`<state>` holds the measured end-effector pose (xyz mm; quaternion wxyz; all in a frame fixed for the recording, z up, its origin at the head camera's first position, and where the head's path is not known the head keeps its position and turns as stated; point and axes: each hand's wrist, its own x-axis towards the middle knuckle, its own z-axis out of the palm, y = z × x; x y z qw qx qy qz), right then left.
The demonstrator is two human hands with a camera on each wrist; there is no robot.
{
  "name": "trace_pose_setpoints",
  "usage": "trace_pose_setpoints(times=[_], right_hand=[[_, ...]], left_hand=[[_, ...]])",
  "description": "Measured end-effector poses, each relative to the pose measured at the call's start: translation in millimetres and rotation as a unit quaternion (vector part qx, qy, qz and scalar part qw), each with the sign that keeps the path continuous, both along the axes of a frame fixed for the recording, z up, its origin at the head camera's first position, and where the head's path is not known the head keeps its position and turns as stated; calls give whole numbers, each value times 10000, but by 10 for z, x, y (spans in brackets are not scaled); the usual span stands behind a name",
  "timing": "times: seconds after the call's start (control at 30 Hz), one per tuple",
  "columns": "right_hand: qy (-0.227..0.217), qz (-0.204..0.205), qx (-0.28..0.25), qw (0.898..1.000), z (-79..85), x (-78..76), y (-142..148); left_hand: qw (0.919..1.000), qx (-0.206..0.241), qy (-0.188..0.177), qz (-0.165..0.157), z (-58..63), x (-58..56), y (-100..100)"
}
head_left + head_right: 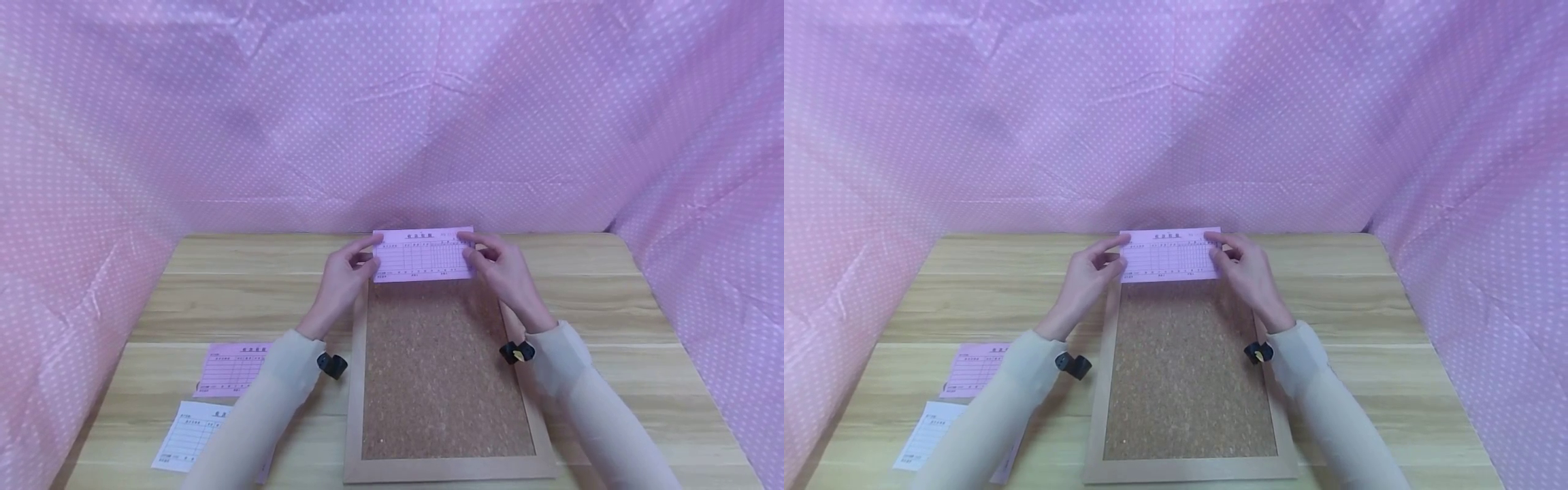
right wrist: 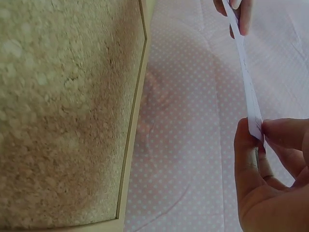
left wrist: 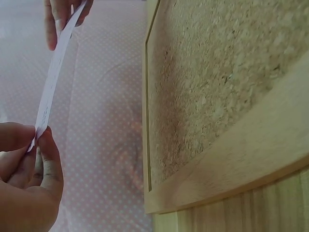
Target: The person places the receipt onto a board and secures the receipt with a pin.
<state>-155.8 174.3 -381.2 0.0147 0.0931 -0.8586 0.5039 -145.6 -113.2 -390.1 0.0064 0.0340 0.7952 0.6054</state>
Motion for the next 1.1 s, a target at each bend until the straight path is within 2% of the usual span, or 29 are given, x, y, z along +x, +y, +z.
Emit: trace_pose_setpoints(times=[0.33,0.6,1.1], right_hand=[[-185,-29,85,9998,7,-126,9],[-384,-16,257,9989,-9,-191,35],[-442,82,428,9981,-118,-268,83]], left_hand=[[9997,-221,-43,-65,0,-109,34],[9994,-342,-31,-76,-61,-177,56],[9976,-648,-176,-138,-164,-284,100]])
